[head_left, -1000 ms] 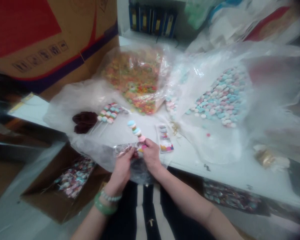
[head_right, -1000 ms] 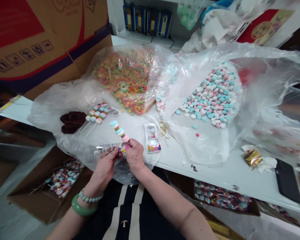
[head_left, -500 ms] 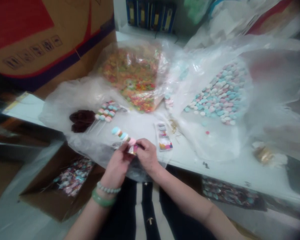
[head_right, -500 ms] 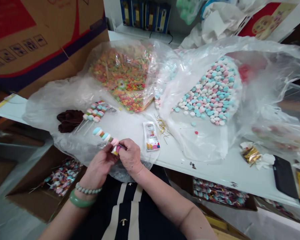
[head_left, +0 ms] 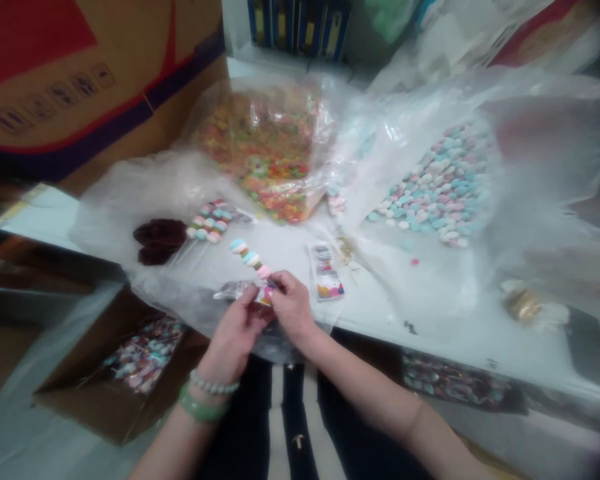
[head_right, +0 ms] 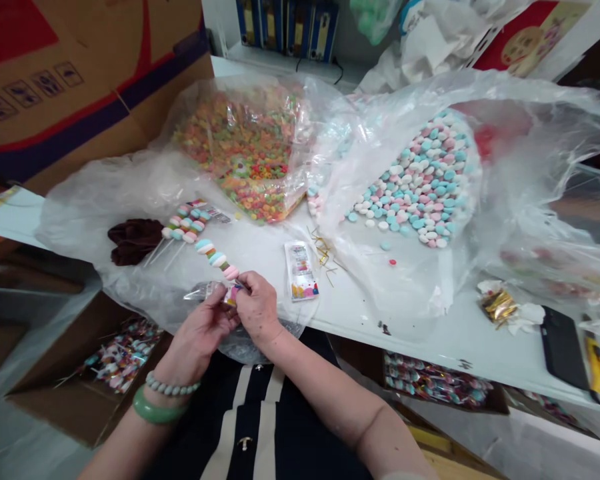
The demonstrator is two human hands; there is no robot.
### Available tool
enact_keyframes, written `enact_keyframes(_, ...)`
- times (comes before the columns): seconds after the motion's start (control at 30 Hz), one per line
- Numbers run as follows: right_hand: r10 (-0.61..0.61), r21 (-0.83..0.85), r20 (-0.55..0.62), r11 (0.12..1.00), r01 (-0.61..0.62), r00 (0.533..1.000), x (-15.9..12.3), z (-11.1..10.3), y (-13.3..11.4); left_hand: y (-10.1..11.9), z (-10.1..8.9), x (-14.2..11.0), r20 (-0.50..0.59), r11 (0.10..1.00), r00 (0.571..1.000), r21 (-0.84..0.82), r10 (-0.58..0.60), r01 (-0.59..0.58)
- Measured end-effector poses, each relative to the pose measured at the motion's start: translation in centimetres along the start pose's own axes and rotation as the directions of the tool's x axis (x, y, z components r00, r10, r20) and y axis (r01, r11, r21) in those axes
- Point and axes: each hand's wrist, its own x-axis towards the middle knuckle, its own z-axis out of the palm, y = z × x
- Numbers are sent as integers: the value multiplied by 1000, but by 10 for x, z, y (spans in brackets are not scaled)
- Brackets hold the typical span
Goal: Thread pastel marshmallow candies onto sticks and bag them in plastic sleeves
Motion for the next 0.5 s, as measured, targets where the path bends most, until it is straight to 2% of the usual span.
enact_keyframes(0.1, 5, 36, 1, 999, -5, 1000, 1, 0, 1, -1, 5, -1, 10, 999, 1000, -22, -26, 26)
enact_keyframes(0.27, 2, 113, -71, 994, 7, 997, 6, -4, -1, 3, 6, 0, -39, 997, 997, -54, -63, 61)
enact_keyframes(0.5, 65, 154, -65, 987, -54, 996, -6, -39, -3, 24, 5, 0, -167, 990, 984, -132, -60, 38)
